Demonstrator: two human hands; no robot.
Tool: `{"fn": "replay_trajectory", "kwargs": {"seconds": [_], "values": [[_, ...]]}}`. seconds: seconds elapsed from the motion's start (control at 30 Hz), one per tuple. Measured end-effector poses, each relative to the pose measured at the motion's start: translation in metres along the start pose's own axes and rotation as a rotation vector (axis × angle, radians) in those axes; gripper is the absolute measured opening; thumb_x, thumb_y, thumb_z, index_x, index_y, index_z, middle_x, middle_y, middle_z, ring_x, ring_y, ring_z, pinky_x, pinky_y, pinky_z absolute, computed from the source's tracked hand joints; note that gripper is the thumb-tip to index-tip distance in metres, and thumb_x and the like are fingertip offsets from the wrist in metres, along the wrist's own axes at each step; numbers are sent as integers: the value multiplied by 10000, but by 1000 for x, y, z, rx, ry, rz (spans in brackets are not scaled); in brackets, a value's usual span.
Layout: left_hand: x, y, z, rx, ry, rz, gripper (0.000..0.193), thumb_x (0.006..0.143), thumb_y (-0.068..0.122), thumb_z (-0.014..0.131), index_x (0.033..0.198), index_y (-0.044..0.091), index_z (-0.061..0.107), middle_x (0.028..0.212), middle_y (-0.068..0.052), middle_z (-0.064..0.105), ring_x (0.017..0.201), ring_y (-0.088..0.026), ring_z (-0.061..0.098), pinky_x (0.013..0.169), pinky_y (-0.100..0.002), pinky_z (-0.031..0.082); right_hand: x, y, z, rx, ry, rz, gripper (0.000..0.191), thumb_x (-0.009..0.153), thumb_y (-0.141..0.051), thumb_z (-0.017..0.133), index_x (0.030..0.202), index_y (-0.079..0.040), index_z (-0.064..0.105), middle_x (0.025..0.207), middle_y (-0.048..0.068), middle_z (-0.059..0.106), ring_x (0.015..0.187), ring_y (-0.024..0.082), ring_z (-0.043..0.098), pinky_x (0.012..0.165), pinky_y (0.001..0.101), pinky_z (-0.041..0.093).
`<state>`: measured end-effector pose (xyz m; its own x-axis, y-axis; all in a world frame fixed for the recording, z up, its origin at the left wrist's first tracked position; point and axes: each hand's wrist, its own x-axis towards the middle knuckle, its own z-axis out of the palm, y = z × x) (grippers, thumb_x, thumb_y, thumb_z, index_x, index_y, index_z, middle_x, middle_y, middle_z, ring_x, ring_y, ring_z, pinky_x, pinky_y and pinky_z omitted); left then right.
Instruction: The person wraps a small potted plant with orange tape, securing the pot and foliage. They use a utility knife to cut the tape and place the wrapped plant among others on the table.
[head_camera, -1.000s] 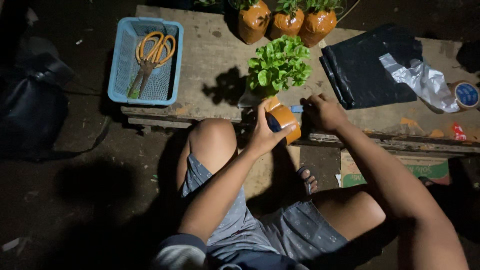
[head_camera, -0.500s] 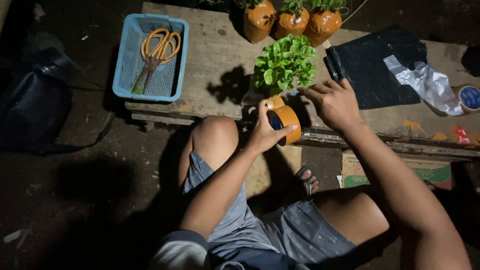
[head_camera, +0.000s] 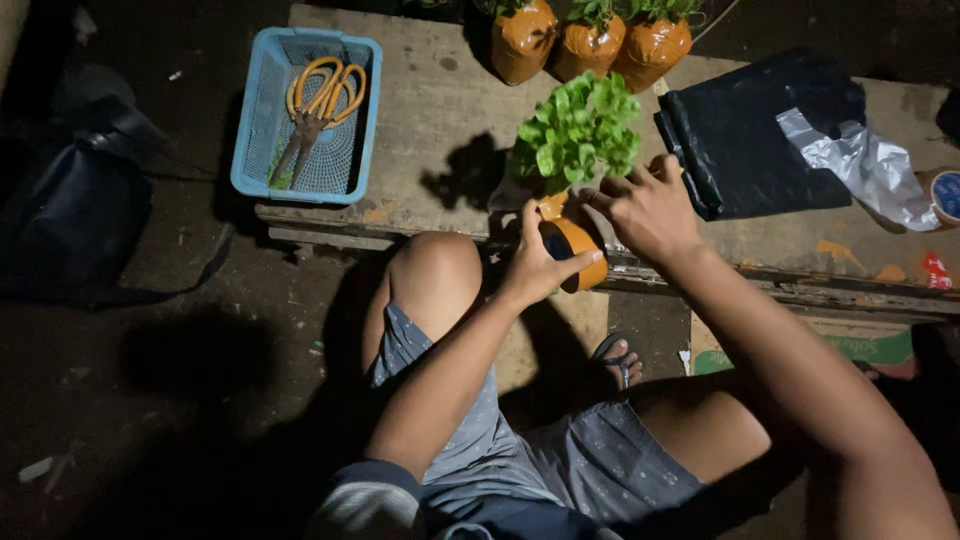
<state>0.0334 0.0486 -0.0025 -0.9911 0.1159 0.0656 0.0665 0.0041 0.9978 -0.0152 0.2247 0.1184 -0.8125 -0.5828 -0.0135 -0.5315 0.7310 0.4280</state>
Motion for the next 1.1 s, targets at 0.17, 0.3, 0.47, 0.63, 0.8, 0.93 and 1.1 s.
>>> {"fn": "replay_trajectory", "kwargs": {"seconds": [0.17,0.3,0.47,0.63,0.8,0.93,1.1], "values": [[3,-9,1,-11,10,96,1016,722,399,923,1472,46,336,1395,-182,562,1331,-289,546,1140,-425,445,2,10,60,196,-304,143,630,919,-140,603,1457,-468,581,1252,25,690,1230,239,590,1049,556,317],[9,-13,-1,-194,-41,153,819,737,332,940,1373,44,511,1352,-140,612,1305,-250,565,1173,-403,435,1,30,101,438,-245,212,607,794,-336,728,1385,-253,617,1388,148,599,1225,344,567,1108,617,267],[17,-12,-11,-177,-121,-54,835,675,320,944,1376,46,581,1298,-80,637,1228,-187,590,1087,-355,459,16,34,106,781,-111,321,586,911,-342,677,1423,-75,574,1424,255,480,1359,394,452,1158,526,347],[23,-8,-15,-321,-153,-203,863,629,334,946,1354,37,584,1179,-85,660,1092,-172,639,979,-339,537,63,19,111,735,-169,-23,615,872,-403,718,1426,-190,559,1478,115,541,1353,301,514,1137,428,389],[27,-5,-23,-286,-192,-231,879,622,341,921,1390,72,588,1182,-81,661,1081,-187,637,969,-341,535,103,12,121,1061,-275,-15,731,843,-551,710,1440,-160,554,1479,67,585,1359,264,536,1158,411,392],[32,-12,-33,-152,-211,-155,858,627,334,931,1380,73,611,1295,-107,639,1205,-228,602,1039,-364,480,122,10,117,941,-213,-98,766,812,-545,736,1440,-151,545,1464,94,582,1338,283,542,1135,420,405],[41,-29,-55,50,-434,-150,839,590,339,956,1326,73,654,1337,-126,655,1256,-245,605,1074,-352,465,125,11,115,923,-221,-98,811,772,-537,768,1440,-141,534,1447,129,579,1313,308,549,1105,432,422]]}}
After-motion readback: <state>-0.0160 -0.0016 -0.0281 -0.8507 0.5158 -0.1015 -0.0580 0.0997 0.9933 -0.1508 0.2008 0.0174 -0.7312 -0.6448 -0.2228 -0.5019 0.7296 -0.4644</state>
